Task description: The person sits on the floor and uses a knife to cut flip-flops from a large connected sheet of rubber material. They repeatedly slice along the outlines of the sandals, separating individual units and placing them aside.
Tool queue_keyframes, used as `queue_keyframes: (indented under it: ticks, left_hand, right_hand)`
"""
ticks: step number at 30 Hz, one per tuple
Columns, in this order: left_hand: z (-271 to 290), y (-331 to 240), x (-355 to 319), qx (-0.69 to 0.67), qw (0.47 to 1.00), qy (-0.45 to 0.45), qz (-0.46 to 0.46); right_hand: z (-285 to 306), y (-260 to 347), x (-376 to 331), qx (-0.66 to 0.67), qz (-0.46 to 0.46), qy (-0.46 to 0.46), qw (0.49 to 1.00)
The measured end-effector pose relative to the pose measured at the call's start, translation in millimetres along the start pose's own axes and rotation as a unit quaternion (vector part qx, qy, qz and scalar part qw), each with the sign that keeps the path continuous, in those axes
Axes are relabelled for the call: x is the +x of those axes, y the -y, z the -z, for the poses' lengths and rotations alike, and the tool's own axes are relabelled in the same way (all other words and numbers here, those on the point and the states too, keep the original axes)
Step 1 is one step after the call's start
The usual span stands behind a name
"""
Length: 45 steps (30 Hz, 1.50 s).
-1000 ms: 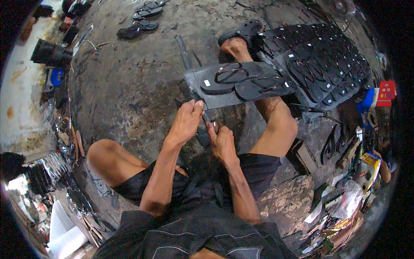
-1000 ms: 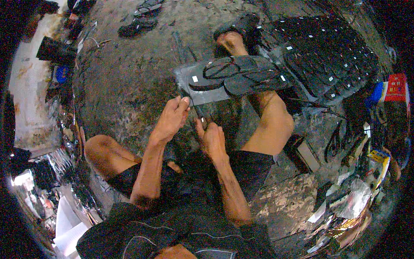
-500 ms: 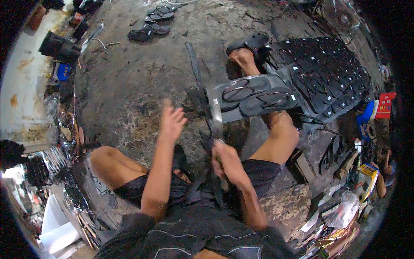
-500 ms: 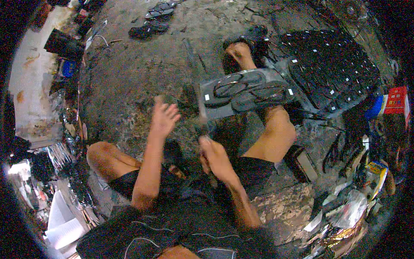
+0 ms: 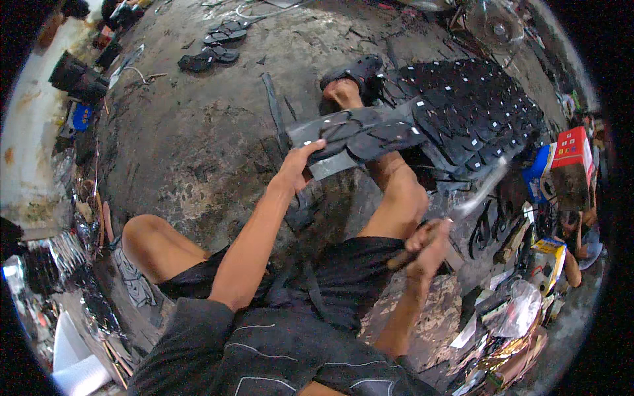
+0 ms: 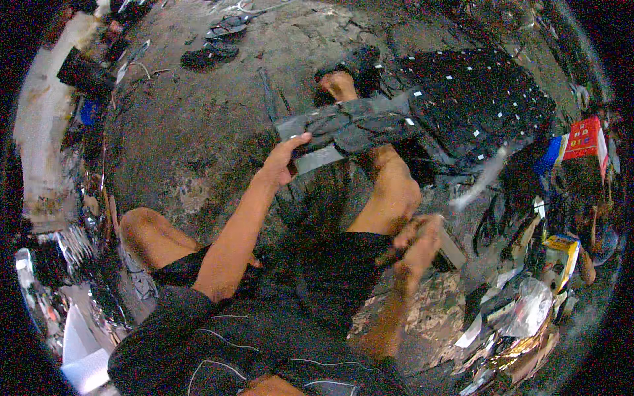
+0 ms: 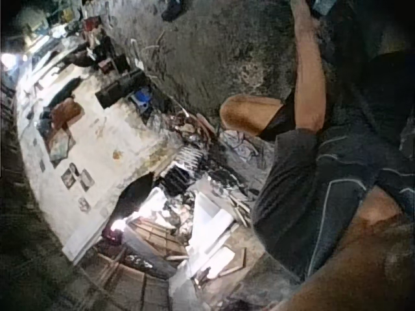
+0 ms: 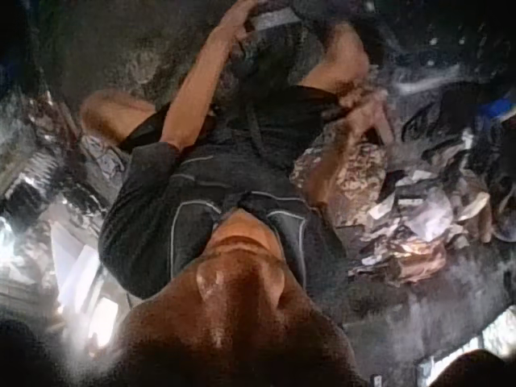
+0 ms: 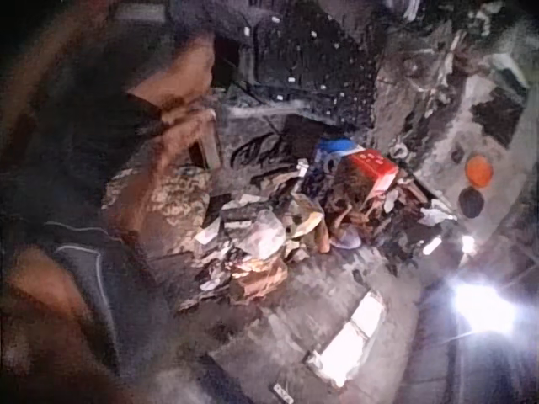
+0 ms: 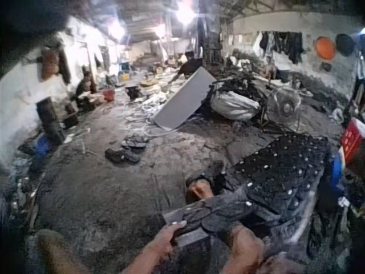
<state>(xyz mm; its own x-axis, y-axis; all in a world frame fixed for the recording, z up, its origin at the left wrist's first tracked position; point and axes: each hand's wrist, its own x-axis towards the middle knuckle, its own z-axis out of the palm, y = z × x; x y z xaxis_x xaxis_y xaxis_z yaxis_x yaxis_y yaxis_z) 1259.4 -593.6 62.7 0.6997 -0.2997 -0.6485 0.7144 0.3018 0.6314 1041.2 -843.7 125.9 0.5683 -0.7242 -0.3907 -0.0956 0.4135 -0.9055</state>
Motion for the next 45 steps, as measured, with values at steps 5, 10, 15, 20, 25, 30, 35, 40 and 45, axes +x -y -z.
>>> queue_keyframes:
  ticks: [5, 10, 15, 20, 25, 30, 35, 40, 45]
  left_hand:
    - [47, 42, -117, -0.156, 0.975, -0.136, -0.074]
    - [71, 63, -120, -0.206, 0.941, -0.255, -0.081]
    - [66, 45, -124, -0.075, 0.956, -0.284, 0.000]
    - [44, 30, -129, -0.116, 0.952, -0.284, 0.005]
    - [52, 33, -127, -0.164, 0.960, -0.223, 0.024]
    - [58, 32, -123, -0.236, 0.948, -0.204, 0.062]
    - [53, 30, -122, -0.219, 0.954, -0.199, 0.055]
    - [56, 24, -129, -0.228, 0.954, -0.188, 0.057]
    - [56, 25, -126, -0.266, 0.950, -0.159, 0.031]
  right_hand:
    - [-57, -22, -49, -0.010, -0.082, 0.118, 0.989]
    - [-102, -55, -84, -0.174, -0.037, 0.305, 0.936]
    - [-88, -53, -119, -0.376, 0.062, 0.383, 0.842]
    - [-88, -66, -142, -0.429, -0.002, 0.382, 0.818]
    - [-112, -92, -128, -0.503, 0.054, 0.353, 0.787]
    - [-143, -117, -84, -0.514, 0.056, 0.366, 0.774]
    - [-166, -125, -39, -0.463, 0.020, 0.436, 0.771]
    - [-179, -147, -1, -0.402, 0.023, 0.560, 0.724]
    - [-177, -193, 12, -0.445, 0.115, 0.552, 0.696]
